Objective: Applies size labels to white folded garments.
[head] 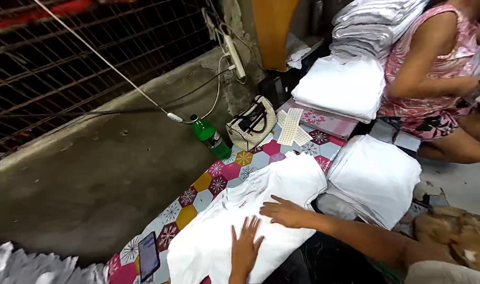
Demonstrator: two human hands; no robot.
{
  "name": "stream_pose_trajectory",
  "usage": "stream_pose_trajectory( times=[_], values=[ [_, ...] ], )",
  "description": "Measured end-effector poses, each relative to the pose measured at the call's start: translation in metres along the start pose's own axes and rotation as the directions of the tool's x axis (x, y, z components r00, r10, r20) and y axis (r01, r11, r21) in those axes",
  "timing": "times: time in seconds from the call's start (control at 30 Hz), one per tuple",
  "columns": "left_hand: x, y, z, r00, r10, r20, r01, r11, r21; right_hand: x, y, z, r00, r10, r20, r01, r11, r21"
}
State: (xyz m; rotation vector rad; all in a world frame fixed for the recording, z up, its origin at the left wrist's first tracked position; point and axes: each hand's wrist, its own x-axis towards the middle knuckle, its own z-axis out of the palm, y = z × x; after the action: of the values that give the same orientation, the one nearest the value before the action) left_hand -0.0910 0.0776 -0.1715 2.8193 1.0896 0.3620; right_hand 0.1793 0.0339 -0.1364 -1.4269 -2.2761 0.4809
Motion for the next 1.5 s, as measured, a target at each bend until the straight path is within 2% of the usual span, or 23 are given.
stream_pose_trajectory(
  times=[0.03,0.1,0.13,0.2,0.27,0.3,0.37,0.43,0.47,0.53,0.67,0.77,0.83,0.9,0.97,1.03,1.1,1.17,1.23,1.3,1.37,1.43,1.5],
  values=[
    [-0.005,-0.025,0.006,0.996,-0.083,-0.034,0.085,0.995,0.045,-0.007,0.020,0.000,0.998,0.055,0.015,-0.055,0.998,-0.014],
    [-0.008,-0.069,-0.011,0.943,-0.318,-0.092,0.329,0.935,0.132,-0.019,0.067,-0.025,0.951,0.294,-0.091,-0.300,0.952,-0.066],
    [-0.008,-0.079,-0.020,0.902,-0.418,-0.108,0.430,0.893,0.135,-0.027,0.093,-0.044,0.889,0.438,-0.133,-0.449,0.891,-0.066],
    [-0.004,-0.076,-0.035,0.838,-0.530,-0.127,0.543,0.832,0.114,-0.045,0.135,-0.081,0.699,0.688,-0.195,-0.703,0.711,-0.013],
    [0.012,-0.037,-0.045,0.835,-0.525,-0.164,0.538,0.842,0.039,-0.059,0.152,-0.106,0.530,0.798,-0.286,-0.791,0.587,0.173],
    [0.019,-0.010,-0.043,0.869,-0.462,-0.178,0.469,0.883,-0.001,-0.062,0.151,-0.115,0.472,0.828,-0.302,-0.781,0.552,0.292],
    [0.029,0.041,-0.019,0.959,-0.200,-0.199,0.184,0.978,-0.096,-0.064,0.143,-0.117,0.403,0.881,-0.247,-0.713,0.472,0.519],
    [0.038,0.066,0.017,0.982,0.071,-0.175,-0.095,0.987,-0.132,-0.063,0.135,-0.110,0.403,0.905,-0.135,-0.666,0.391,0.635],
    [0.043,0.068,0.031,0.984,0.116,-0.138,-0.134,0.982,-0.132,-0.062,0.133,-0.106,0.413,0.905,-0.102,-0.656,0.373,0.656],
    [0.059,0.057,0.036,0.994,0.054,-0.091,-0.067,0.987,-0.145,-0.060,0.130,-0.105,0.424,0.904,-0.065,-0.668,0.360,0.651],
    [0.081,0.042,0.028,0.997,-0.074,-0.020,0.070,0.988,-0.136,-0.050,0.111,-0.122,0.420,0.900,-0.114,-0.746,0.414,0.521],
    [0.083,0.072,0.014,0.985,-0.153,-0.083,0.104,0.899,-0.425,-0.034,0.076,-0.136,0.433,0.877,-0.208,-0.783,0.480,0.394],
    [0.084,0.105,0.001,0.965,-0.248,-0.082,0.119,0.696,-0.708,-0.023,0.051,-0.140,0.466,0.835,-0.294,-0.772,0.545,0.326],
    [0.090,0.132,-0.010,0.953,-0.286,0.101,0.179,0.264,-0.948,-0.011,0.019,-0.135,0.552,0.760,-0.345,-0.722,0.642,0.258],
    [0.097,0.143,-0.019,0.933,-0.281,0.226,0.205,-0.103,-0.973,-0.002,-0.020,-0.114,0.702,0.612,-0.364,-0.583,0.788,0.200],
    [0.100,0.144,-0.029,0.879,-0.383,0.283,0.172,-0.299,-0.939,-0.002,-0.057,-0.092,0.873,0.433,-0.225,-0.374,0.890,0.262],
    [0.093,0.134,-0.031,0.832,-0.462,0.307,0.112,-0.402,-0.909,-0.013,-0.075,-0.076,0.959,0.249,-0.133,-0.171,0.888,0.427],
    [0.083,0.115,-0.014,0.799,-0.497,0.339,0.080,-0.471,-0.878,-0.037,-0.074,-0.066,0.926,0.247,-0.285,-0.084,0.873,0.481],
    [0.074,0.098,0.006,0.728,-0.545,0.416,0.107,-0.509,-0.854,-0.068,-0.053,-0.057,0.764,0.479,-0.432,-0.268,0.845,0.463],
    [0.073,0.095,0.010,0.679,-0.585,0.443,0.103,-0.522,-0.847,-0.097,-0.019,-0.052,0.589,0.745,-0.314,-0.566,0.657,0.497],
    [0.078,0.100,0.008,0.652,-0.618,0.439,0.062,-0.534,-0.843,-0.116,0.014,-0.039,0.484,0.874,-0.044,-0.703,0.419,0.574],
    [0.082,0.106,0.002,0.662,-0.617,0.425,0.049,-0.530,-0.847,-0.118,0.032,-0.016,0.485,0.870,0.090,-0.675,0.307,0.671],
    [0.084,0.108,-0.001,0.699,-0.593,0.400,0.112,-0.462,-0.880,-0.112,0.037,0.002,0.520,0.853,0.037,-0.560,0.307,0.769]
  ],
)
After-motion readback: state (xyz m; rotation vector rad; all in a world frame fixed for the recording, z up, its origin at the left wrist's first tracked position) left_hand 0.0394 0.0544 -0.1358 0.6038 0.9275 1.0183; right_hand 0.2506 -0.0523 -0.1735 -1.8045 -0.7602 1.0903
